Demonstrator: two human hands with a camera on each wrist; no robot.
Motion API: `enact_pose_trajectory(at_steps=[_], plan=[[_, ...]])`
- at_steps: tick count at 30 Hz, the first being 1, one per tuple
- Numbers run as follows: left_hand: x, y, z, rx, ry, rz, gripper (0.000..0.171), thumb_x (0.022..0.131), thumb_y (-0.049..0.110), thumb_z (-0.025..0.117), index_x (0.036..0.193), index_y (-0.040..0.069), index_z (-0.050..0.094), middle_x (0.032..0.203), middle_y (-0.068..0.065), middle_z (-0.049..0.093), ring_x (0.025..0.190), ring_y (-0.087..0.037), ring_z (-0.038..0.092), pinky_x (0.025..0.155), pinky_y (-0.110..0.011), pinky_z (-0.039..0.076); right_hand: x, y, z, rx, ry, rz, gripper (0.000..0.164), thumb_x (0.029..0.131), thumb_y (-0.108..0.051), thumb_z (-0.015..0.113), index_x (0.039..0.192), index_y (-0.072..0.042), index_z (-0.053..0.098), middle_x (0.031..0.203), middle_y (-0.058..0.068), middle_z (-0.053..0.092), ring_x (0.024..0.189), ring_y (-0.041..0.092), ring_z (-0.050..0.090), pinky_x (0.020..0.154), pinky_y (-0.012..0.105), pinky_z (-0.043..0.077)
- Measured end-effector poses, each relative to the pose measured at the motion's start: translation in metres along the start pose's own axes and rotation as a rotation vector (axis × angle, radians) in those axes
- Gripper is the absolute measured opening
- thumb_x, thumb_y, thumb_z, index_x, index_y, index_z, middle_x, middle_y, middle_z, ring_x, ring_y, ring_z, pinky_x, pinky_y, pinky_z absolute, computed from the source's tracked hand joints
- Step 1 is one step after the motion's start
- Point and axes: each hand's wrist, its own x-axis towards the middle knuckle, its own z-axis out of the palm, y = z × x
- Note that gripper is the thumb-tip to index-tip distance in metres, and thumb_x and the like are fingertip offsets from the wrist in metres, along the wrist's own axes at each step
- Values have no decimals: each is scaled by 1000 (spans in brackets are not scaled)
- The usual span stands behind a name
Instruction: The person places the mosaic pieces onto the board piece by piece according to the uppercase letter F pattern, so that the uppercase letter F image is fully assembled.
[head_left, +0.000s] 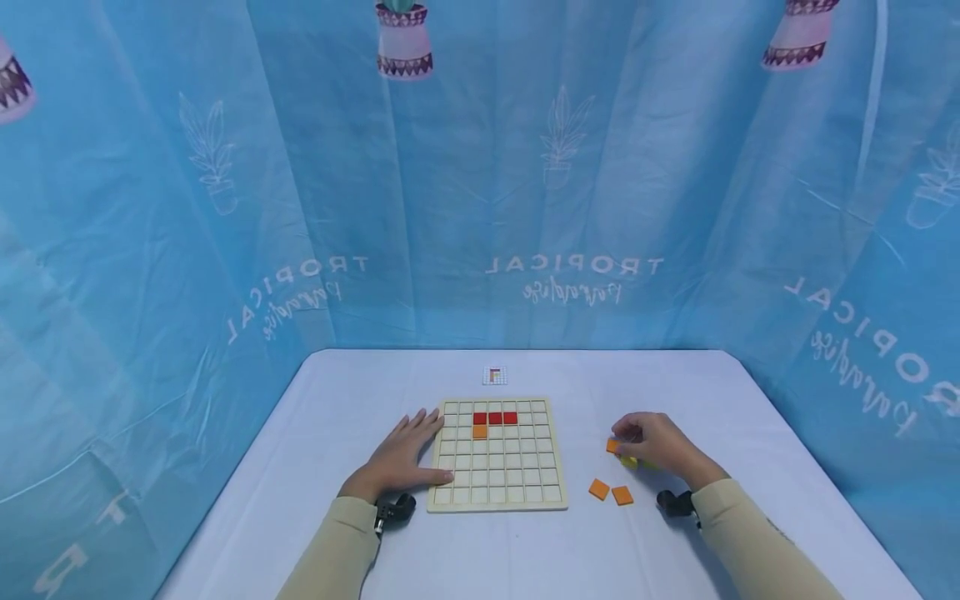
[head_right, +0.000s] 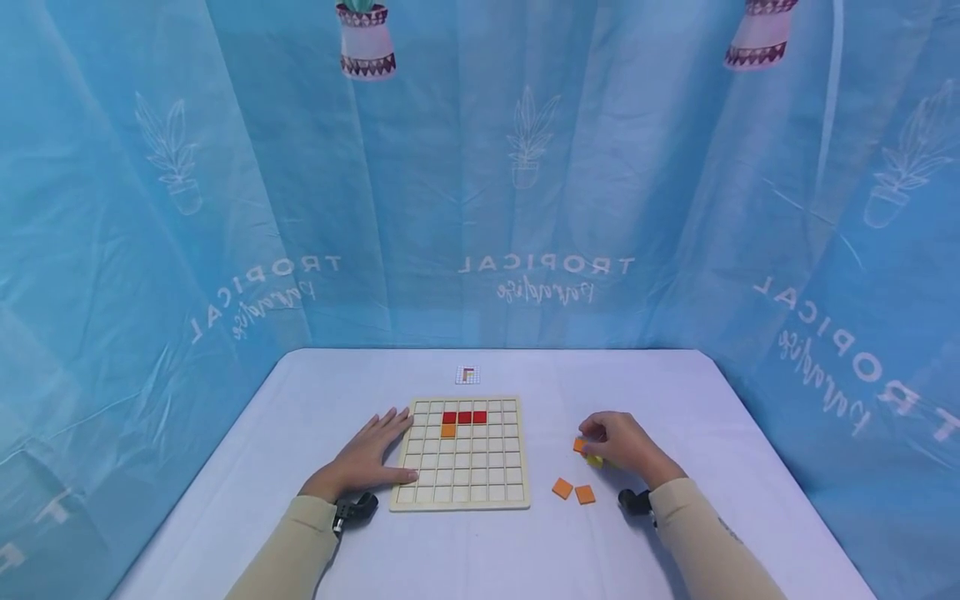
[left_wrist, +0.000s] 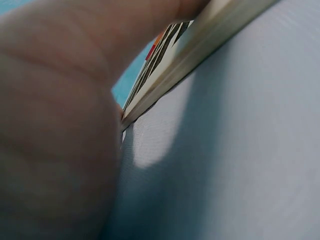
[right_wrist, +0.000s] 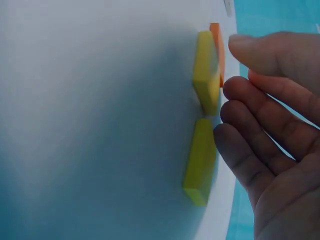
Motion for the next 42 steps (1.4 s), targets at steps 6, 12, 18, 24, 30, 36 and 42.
enact_pose_trajectory(at_steps=[6,12,18,24,30,36,42], plan=[[-2,0,0,-2,8,-7,120,75,90,63,166,16,37,172,0,27,159,-23,12,127,-47,10,-3,-2,4,-21,13,-27,26,84,-9,90,106,-10,77,99,-4,71,91,18,64,90,43,59],[-3,0,-1,-6,10,-2,119,76,88,64,165,15,38,172,-1,28,159,-25,13,127,-49,12,-6,-7,5,-26,13,-16,27,84,-9,90,108,-10,76,99,-3,70,90,17,63,88,41,59],[-3,-2,-1,6,8,-4,119,76,89,63,166,16,37,172,0,26,159,-24,12,127,-48,11,-2,-10,9,-59,18,-22,28,83,-5,89,108,-9,76,97,-3,69,88,17,62,86,40,59],[-3,-1,-2,-2,-2,-9,120,75,89,64,166,16,36,172,0,25,159,-22,11,127,-47,10,3,-9,11,-83,20,-43,25,84,-2,87,105,-8,76,93,-3,67,84,17,60,83,39,59],[-3,-1,0,-7,-7,-6,120,75,89,64,166,16,36,172,1,26,159,-23,11,127,-46,9,5,-8,12,-73,7,-29,24,84,-2,87,104,-9,76,93,-3,68,83,17,61,82,37,60],[-2,-1,0,-28,7,9,119,76,87,66,165,14,37,171,-1,28,159,-25,13,127,-49,11,9,-8,11,-59,7,-8,24,84,-4,87,105,-10,76,94,-4,68,84,17,61,81,35,60],[-1,0,0,-27,12,10,118,77,86,66,165,13,38,171,-3,28,159,-26,14,127,-51,12,15,-11,8,-61,12,-5,23,86,-7,87,105,-10,77,95,-4,69,85,17,63,85,37,60]])
